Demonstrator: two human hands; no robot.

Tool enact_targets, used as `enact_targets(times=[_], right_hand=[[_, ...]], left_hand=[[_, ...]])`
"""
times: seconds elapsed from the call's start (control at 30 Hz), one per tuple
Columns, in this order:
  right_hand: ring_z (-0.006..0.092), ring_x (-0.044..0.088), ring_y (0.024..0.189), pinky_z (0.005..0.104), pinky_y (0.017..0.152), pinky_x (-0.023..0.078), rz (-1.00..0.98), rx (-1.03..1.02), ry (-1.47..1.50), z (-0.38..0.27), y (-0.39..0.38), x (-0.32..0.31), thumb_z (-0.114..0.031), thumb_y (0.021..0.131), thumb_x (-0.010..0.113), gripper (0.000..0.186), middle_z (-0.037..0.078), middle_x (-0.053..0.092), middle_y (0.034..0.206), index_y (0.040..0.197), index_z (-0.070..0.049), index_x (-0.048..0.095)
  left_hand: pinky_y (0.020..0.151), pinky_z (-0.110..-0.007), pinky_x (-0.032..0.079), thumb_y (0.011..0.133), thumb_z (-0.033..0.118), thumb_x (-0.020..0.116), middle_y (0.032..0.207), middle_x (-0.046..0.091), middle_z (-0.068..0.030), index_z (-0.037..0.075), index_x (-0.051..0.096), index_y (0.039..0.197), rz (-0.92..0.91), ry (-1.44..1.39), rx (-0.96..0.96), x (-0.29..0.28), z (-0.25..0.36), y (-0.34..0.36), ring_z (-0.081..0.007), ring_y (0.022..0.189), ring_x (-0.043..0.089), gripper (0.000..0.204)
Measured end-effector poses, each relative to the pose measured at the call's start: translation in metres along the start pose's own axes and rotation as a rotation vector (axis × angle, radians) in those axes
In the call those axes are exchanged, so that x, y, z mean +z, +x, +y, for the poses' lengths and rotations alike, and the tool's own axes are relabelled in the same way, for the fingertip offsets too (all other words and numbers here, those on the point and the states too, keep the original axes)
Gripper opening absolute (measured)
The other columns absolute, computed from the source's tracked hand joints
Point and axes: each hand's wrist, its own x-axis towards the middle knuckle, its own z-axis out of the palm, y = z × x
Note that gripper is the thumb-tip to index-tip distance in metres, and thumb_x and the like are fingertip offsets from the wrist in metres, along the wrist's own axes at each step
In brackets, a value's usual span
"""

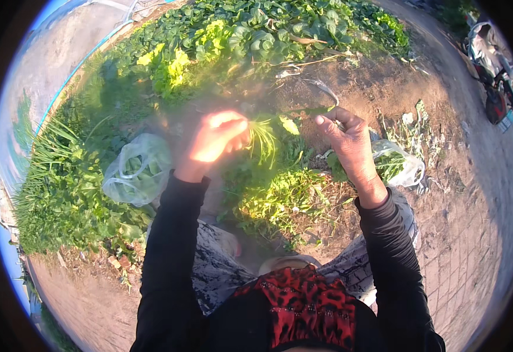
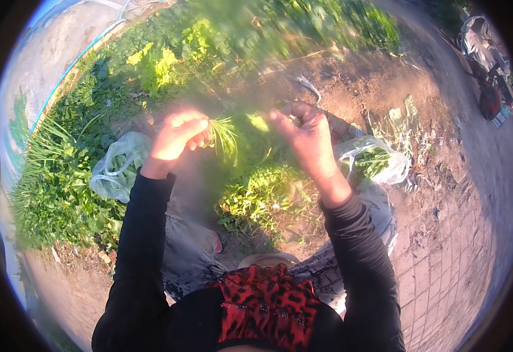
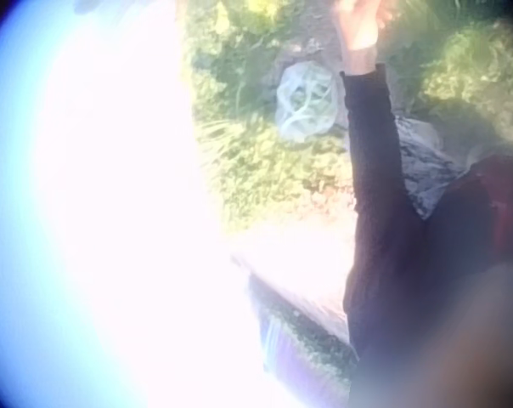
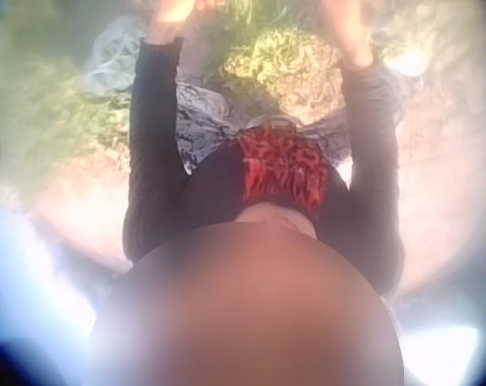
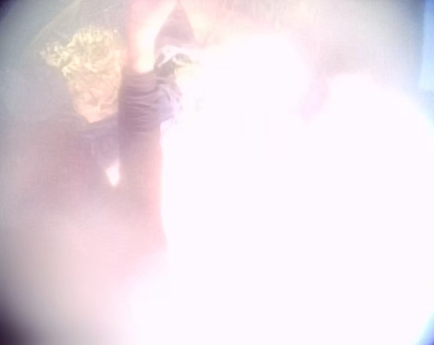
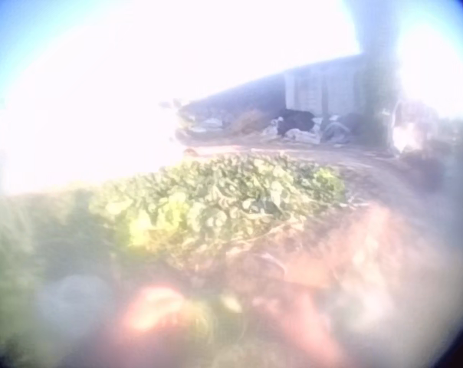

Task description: The person sits on the ground and repeatedly picks up bunches of green leafy vegetables, removes unwanted parts by hand, and places the cleaned bunches into a white plastic bag. The process continues throughout the clip.

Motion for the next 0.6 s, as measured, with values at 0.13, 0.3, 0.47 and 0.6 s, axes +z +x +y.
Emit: enact_targets(times=[0.13, 0.3, 0.47, 0.6], right_hand=[[0.0057, 0.057, 0.08, 0.0219, 0.07, 0.046, -0.058, -0.125, -0.171, 0.006, 0.0, 0.009, -0.014, 0.087, 0.069, 0.012, 0.0, 0.065, 0.087, 0.091, -0.003, 0.066], [0.0087, 0.061, 0.088, 0.0246, 0.076, 0.048, -0.196, -0.175, -0.247, 0.007, -0.003, 0.023, -0.02, 0.085, 0.072, 0.023, 0.004, 0.067, 0.101, 0.1, -0.004, 0.067], [0.0063, 0.057, 0.083, 0.0239, 0.076, 0.045, -0.326, -0.119, -0.293, 0.005, -0.008, 0.037, -0.022, 0.085, 0.072, 0.029, 0.002, 0.066, 0.093, 0.104, -0.001, 0.066], [0.001, 0.046, 0.061, 0.0178, 0.053, 0.035, -0.383, 0.087, 0.034, 0.003, -0.007, 0.037, -0.021, 0.09, 0.068, 0.021, -0.006, 0.057, 0.072, 0.102, -0.004, 0.067]], left_hand=[[0.052, -0.021, 0.043, 0.093, 0.016, 0.058, 0.072, 0.064, -0.0014, 0.002, 0.065, 0.091, -0.084, 0.031, 0.04, 0.012, 0.011, -0.002, -0.007, 0.059, 0.056, 0.016], [0.053, -0.022, 0.042, 0.093, 0.017, 0.059, 0.069, 0.061, -0.0005, 0.003, 0.064, 0.088, -0.11, 0.265, 0.082, 0.02, 0.02, -0.008, -0.0066, 0.058, 0.054, 0.016], [0.053, -0.02, 0.042, 0.093, 0.019, 0.061, 0.07, 0.059, 0.0018, 0.006, 0.063, 0.09, -0.173, 0.178, 0.106, 0.024, 0.023, -0.014, -0.0048, 0.061, 0.054, 0.014], [0.052, -0.021, 0.04, 0.095, 0.021, 0.057, 0.067, 0.056, 0.0029, 0.005, 0.062, 0.088, -0.198, -0.018, 0.015, 0.021, 0.027, -0.019, -0.0047, 0.058, 0.051, 0.018]])
